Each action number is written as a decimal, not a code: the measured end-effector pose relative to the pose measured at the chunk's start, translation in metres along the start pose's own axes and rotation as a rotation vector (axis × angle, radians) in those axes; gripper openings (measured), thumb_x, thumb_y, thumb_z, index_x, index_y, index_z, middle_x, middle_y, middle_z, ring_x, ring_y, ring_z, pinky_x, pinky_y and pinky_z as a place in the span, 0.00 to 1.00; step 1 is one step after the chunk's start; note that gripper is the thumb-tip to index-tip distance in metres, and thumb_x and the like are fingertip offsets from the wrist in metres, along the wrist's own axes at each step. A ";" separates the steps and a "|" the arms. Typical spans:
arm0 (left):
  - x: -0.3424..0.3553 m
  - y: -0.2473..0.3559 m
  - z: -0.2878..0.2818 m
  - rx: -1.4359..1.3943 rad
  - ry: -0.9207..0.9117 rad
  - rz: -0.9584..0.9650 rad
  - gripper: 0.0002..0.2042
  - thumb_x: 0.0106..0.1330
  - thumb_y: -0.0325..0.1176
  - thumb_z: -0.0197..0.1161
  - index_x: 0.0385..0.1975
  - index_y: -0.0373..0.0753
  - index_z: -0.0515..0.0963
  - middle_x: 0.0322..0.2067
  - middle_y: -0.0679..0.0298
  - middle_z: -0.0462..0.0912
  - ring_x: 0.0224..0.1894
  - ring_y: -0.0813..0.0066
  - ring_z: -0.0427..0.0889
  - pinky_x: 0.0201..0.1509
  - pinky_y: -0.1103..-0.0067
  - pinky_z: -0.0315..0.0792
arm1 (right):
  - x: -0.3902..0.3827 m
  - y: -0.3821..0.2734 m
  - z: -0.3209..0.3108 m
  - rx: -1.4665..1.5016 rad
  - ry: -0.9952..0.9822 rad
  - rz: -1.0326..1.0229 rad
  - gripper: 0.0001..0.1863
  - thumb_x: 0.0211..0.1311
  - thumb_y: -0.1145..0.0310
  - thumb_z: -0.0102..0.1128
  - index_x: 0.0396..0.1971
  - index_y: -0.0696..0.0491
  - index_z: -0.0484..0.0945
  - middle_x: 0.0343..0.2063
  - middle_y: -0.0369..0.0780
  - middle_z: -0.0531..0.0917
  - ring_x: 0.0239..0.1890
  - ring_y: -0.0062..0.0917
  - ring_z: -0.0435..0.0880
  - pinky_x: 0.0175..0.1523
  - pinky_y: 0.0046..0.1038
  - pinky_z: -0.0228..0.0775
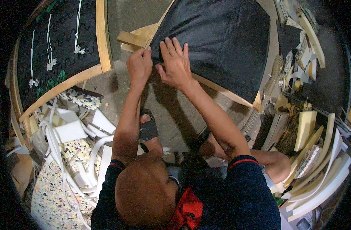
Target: The person staples a black fabric sheet onto a wooden frame using a pneumatic staple gun. They repeatedly pull and smooth the fabric, then staple along the edges to secure it. The frame is flipped to work on different sides.
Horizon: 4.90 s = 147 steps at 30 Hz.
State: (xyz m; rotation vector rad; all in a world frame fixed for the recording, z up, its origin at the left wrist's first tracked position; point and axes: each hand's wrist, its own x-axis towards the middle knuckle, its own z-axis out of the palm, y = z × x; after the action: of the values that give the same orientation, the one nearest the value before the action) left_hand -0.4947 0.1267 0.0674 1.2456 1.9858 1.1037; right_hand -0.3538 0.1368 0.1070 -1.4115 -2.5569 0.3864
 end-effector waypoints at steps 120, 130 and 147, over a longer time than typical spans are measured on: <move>-0.004 0.051 0.047 -1.338 0.178 -0.726 0.08 0.61 0.23 0.68 0.31 0.33 0.73 0.27 0.62 0.77 0.25 0.73 0.78 0.28 0.75 0.77 | 0.171 -0.002 -0.087 -0.017 -0.694 -0.508 0.16 0.46 0.79 0.55 0.37 0.55 0.84 0.30 0.49 0.83 0.37 0.41 0.83 0.43 0.35 0.76; -0.007 0.045 0.050 -1.335 0.259 -0.611 0.08 0.61 0.23 0.69 0.27 0.34 0.74 0.21 0.68 0.74 0.18 0.80 0.71 0.18 0.80 0.64 | 0.190 0.003 -0.066 0.126 -1.017 -0.567 0.18 0.48 0.72 0.56 0.40 0.57 0.84 0.40 0.49 0.86 0.40 0.39 0.84 0.46 0.37 0.75; 0.000 0.024 0.042 -0.878 0.076 -0.480 0.07 0.61 0.28 0.70 0.30 0.31 0.80 0.24 0.62 0.82 0.25 0.73 0.82 0.28 0.77 0.77 | 0.192 0.015 -0.037 -0.281 -0.842 -0.721 0.13 0.53 0.66 0.58 0.35 0.58 0.83 0.34 0.50 0.85 0.38 0.44 0.84 0.43 0.38 0.75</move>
State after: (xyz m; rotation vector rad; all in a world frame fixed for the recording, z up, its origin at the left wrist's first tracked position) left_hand -0.4510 0.1471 0.0668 0.2579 1.4278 1.5091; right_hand -0.4323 0.3125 0.1456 -0.2609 -3.6551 0.5859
